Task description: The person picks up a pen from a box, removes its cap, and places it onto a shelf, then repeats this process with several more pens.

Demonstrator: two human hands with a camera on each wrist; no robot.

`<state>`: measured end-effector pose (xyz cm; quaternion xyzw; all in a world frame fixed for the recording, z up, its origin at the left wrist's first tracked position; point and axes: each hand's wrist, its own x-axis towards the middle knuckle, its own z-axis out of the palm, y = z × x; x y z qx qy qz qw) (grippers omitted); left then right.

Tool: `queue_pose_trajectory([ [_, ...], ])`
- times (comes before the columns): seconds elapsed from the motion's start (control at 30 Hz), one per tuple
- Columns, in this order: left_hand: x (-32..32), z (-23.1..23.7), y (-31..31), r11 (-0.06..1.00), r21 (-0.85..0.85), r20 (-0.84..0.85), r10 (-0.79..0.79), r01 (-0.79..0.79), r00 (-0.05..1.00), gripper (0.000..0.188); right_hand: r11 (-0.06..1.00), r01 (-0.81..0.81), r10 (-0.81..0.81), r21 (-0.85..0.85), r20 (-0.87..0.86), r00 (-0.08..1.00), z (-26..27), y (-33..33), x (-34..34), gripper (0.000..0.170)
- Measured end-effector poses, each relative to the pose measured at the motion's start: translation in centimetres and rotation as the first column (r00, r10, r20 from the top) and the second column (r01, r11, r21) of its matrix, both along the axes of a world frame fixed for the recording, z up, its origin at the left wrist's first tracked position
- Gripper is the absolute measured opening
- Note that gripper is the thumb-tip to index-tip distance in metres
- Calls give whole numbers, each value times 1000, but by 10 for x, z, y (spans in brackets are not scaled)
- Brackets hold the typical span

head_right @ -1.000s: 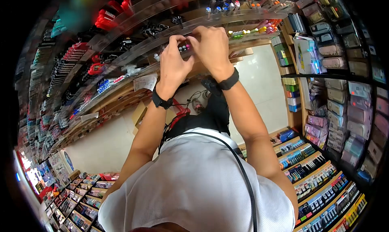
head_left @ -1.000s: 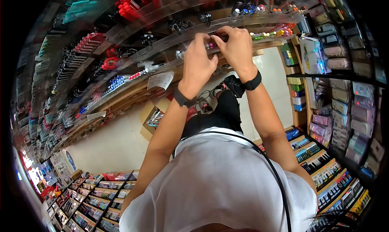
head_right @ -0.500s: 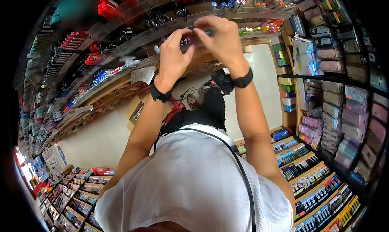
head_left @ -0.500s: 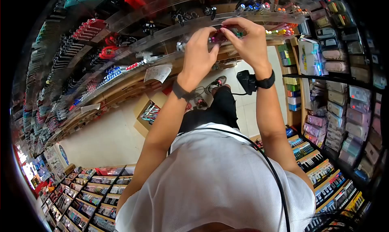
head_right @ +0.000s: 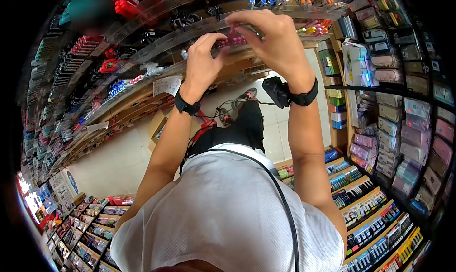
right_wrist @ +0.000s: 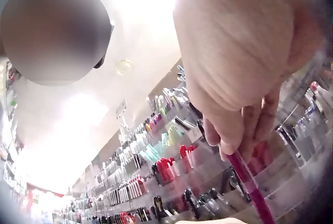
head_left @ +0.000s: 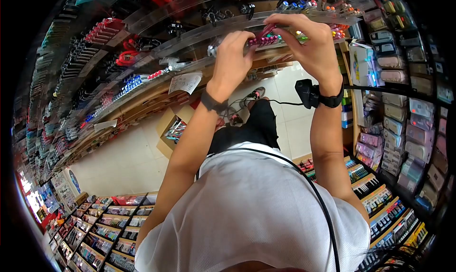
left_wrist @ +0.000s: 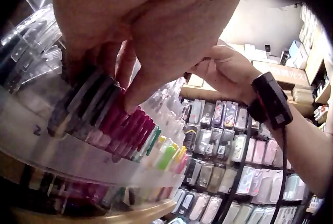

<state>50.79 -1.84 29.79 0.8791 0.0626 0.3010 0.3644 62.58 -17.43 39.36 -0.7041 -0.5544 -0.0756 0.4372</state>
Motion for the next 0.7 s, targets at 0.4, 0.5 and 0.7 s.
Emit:
queue_pose_trajectory([
  [0.4,0,-2,-1,1000,-12,-26,-2,2,1000,23,993,-1,-2,-118,-24,1000,-11,3,-2,30],
  [0.5,0,-2,-2,999,-49,-73,-5,1,997,24,991,-16,12,-132,-29,1000,-20,7,-1,29],
  [0.7,-1,-1,-3,999,-49,2,-23,23,1000,31,989,-41,19,-144,-151,988,-43,12,1,23],
])
